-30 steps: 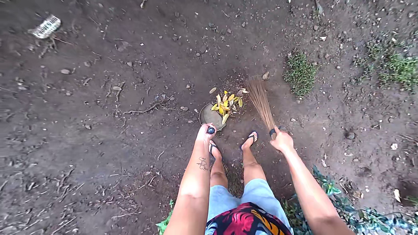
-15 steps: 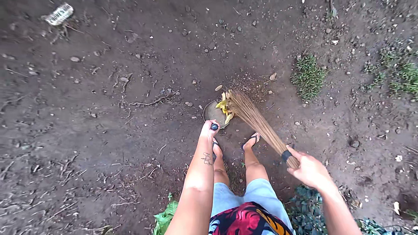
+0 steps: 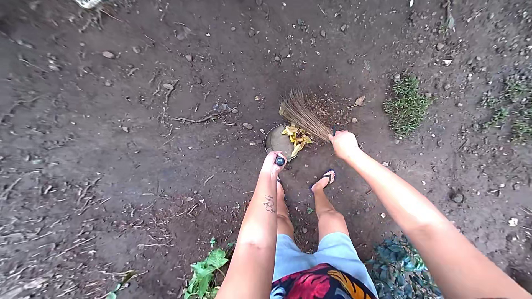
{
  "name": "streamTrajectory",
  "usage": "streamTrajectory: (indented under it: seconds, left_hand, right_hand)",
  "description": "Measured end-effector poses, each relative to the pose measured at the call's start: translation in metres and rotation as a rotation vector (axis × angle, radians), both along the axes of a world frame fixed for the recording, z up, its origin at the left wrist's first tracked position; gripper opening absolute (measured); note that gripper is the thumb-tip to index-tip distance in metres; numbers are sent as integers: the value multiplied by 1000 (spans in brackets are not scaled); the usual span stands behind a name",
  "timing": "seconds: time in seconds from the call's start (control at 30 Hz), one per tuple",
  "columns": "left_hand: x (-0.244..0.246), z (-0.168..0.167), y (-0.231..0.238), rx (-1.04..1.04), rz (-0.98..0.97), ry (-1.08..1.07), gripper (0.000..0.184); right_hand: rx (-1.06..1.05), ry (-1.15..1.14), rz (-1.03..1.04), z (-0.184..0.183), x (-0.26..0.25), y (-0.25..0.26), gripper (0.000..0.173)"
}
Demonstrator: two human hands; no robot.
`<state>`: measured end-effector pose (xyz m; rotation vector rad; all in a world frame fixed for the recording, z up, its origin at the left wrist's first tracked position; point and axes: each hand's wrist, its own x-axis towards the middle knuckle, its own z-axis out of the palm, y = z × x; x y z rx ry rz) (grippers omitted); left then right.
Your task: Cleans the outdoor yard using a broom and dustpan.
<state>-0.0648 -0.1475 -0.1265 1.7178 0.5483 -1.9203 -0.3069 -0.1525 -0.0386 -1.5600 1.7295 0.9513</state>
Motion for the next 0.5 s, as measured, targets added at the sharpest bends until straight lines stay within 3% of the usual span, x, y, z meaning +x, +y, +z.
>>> streamTrajectory:
  seconds: [0.1,0.13,0.27,0.33,0.4,0.5]
  left_hand:
    - [7,0,0,8,9,11,7]
    - [9,0,0,12,8,11,7]
    - [14,0,-1,9,25,18,7]
    - [14,5,0,-7,10,2,7]
    - [13,6,1,-19,18,-9,7]
    - [12,4,-1,-27,39,-14,7]
  right_hand:
    - [8,15,110,40,-6,7,31]
    - [-6,6,139,58,-12,9,32]
    - [-36,-5,182,135,-45,10,70]
    - [-22,36,182,166,-52,9,81]
    - [-54,60,188,178,-48,7,82]
    - [-206,15,195,158,-31,-6,80]
